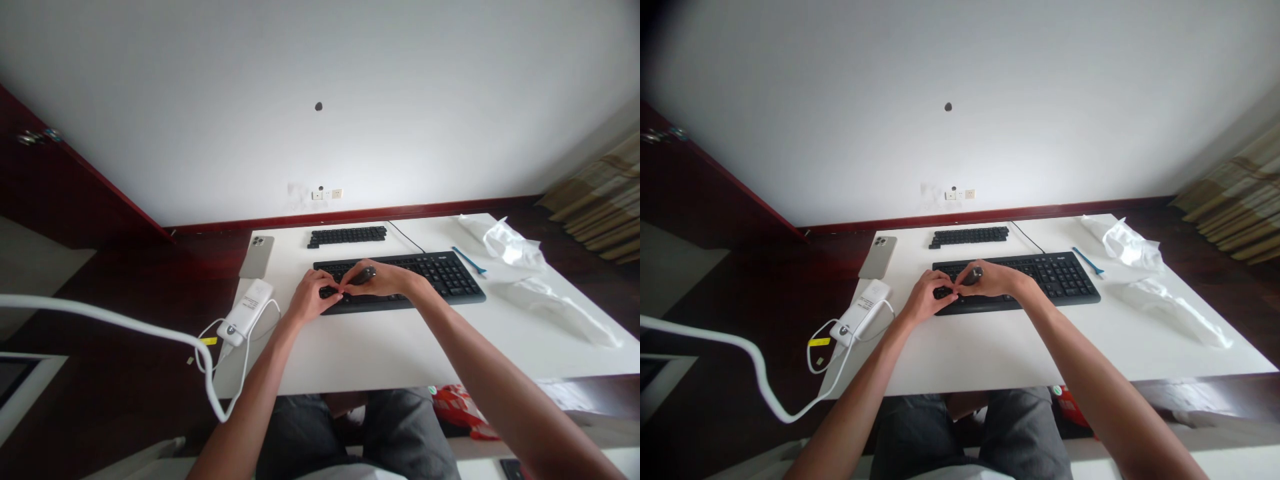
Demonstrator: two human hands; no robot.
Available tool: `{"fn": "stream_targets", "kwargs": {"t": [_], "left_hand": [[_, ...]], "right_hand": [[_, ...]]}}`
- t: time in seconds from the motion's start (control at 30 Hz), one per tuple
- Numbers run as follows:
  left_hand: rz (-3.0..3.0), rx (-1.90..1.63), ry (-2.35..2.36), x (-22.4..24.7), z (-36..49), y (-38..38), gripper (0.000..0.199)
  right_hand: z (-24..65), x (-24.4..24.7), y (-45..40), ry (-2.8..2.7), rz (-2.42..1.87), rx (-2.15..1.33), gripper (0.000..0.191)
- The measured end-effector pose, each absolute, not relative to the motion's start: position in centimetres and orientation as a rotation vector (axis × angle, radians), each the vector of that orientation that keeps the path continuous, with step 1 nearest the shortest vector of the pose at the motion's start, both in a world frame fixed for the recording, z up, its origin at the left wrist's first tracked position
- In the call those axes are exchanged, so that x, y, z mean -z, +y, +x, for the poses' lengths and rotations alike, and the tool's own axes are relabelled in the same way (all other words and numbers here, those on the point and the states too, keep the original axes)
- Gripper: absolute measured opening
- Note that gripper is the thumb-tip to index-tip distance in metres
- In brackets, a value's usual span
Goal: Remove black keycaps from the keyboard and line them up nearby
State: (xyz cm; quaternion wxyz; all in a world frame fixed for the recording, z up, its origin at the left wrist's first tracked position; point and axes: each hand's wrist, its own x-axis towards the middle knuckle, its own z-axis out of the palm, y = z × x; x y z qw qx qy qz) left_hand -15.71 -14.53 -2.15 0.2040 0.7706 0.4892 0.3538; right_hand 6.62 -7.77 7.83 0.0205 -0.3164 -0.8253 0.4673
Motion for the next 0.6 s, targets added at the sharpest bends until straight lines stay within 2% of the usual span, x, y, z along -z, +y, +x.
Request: {"fn": "stream_targets", "kwargs": {"t": [0.27, 0.6], "left_hand": [[2.14, -1.014, 1.353, 2.5, -15.8, -14.4, 0.014], [2.1, -1.013, 1.333, 2.3, -15.8, -14.5, 0.013]], "right_hand": [[7.1, -6.7, -8.1, -2.311, -1.038, -1.442, 0.03], [6.4, -4.6, -8.8, -1.965, -1.206, -1.442, 0.033]]}}
